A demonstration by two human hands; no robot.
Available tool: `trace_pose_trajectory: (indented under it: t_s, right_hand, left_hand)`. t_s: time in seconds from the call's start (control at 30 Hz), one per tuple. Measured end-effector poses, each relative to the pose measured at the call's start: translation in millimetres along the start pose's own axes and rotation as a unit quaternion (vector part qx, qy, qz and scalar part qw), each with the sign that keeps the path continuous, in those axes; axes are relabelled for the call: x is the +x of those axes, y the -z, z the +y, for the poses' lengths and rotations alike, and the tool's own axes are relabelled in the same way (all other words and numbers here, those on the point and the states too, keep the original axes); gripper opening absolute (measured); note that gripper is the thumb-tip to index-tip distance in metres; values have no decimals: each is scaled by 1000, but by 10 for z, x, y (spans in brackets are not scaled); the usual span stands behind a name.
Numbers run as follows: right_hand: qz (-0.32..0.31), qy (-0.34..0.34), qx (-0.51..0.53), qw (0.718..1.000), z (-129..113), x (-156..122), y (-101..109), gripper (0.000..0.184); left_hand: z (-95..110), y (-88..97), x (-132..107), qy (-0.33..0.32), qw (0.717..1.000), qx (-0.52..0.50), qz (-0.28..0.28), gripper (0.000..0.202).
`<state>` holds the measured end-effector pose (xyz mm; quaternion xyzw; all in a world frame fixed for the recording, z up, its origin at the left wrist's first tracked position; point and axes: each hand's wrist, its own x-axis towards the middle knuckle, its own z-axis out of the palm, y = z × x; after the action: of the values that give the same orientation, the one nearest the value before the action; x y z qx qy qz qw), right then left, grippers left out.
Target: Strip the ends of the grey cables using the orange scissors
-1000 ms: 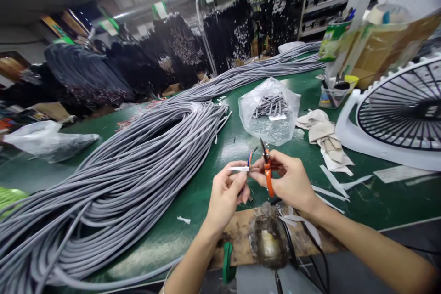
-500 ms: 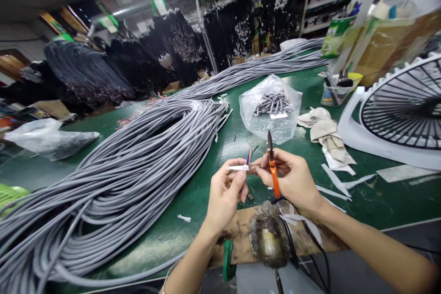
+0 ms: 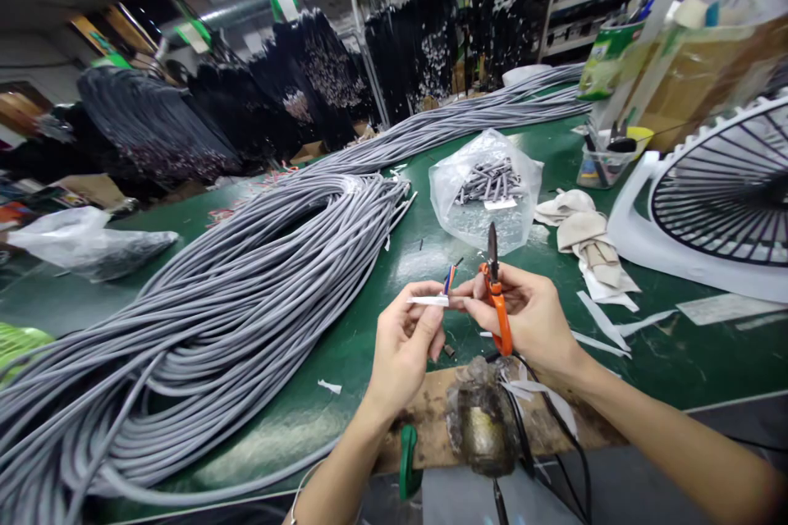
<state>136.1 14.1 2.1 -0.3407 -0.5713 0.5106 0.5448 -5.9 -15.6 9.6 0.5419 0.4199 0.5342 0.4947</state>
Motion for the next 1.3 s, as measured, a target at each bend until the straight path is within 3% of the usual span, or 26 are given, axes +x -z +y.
trace_pose_trajectory:
  t_s: [0.17,0.3,0.4,0.57,0.67,0.8,1.07,1.17,1.3]
  right_hand:
    - [10,20,-46,999,16,-1,1,15]
    - [60,43,-29,997,1,15,32,14]
    - [57,36,12,998,-13,25,56,18]
    - [67,21,-29,997,18,31,69,23]
    - [53,23,-22,998,31,36,71,22]
    - [36,33,-9,999,18,29,71,18]
    - [45,53,-52,996,8,5,63,21]
    - [37,63,-56,996,15,-6,57,17]
    - [17,78,-64,995,46,-32,52,12]
  left_hand:
    - [-18,-21,-9,-1,999,44,5,17]
    - [-29,-36,-1,-3,996,87,26,17]
    - [-56,-45,2,-27,988,144,43,16]
    - [-110,-68,-6,-77,972,206,77,15]
    - [-109,-72,6,-46,984,152,81,15]
    - [-80,-82,24,0,997,64,43,27]
    - [-162,-109,38,-29,988,146,29,31]
    - [-168,-102,58,-9,996,82,16,33]
    - [-147,-124,83,8,998,32,52,30]
